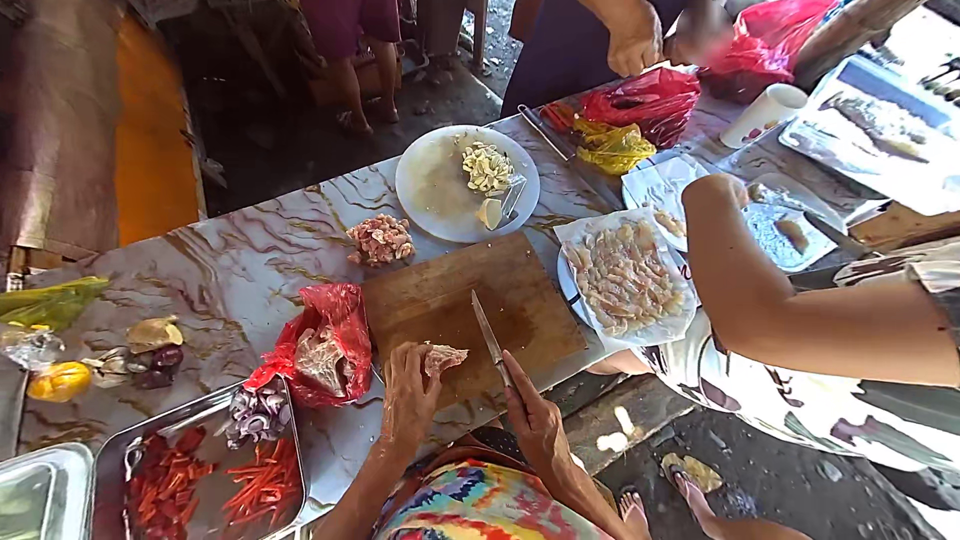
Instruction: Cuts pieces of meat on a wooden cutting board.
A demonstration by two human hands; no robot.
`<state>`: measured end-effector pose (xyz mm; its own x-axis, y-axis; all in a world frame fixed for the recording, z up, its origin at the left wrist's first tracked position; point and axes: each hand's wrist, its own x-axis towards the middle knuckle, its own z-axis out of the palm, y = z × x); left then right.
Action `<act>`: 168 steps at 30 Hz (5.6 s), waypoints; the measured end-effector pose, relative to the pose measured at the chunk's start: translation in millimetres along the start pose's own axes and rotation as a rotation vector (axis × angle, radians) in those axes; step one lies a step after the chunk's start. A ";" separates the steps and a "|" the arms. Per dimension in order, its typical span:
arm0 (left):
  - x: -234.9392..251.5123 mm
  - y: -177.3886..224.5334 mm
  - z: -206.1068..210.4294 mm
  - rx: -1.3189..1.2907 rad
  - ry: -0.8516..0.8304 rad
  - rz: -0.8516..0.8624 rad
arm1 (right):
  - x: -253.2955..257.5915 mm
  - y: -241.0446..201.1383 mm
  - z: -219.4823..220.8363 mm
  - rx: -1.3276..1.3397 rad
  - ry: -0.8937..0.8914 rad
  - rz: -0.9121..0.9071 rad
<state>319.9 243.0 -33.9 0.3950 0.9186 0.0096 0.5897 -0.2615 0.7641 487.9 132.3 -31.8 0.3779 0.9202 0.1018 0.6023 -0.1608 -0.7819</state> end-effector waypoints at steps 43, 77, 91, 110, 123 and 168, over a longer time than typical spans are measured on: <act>12.0 -23.6 33.8 0.228 0.143 0.416 | -13.8 -15.8 40.5 -0.398 -0.222 0.000; 5.3 -37.7 33.0 0.259 0.230 0.460 | -8.9 -10.3 34.7 -0.379 -0.203 -0.029; 4.1 -32.1 36.0 0.228 0.257 0.379 | -50.0 20.1 -13.0 -0.458 -0.123 -0.074; 10.2 -20.2 39.6 0.333 0.187 0.347 | -15.7 -7.4 16.6 -0.471 -0.308 0.008; 4.0 -24.5 37.7 0.324 0.255 0.349 | -22.4 8.7 4.0 -0.387 -0.155 -0.037; 5.2 -32.5 32.8 0.157 0.210 0.415 | -2.1 -29.0 52.3 -0.329 -0.253 0.029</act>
<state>325.9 246.5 -79.8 0.4782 0.7630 0.4349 0.5184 -0.6449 0.5616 432.8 153.7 -41.5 0.2378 0.9658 -0.1033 0.8020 -0.2552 -0.5401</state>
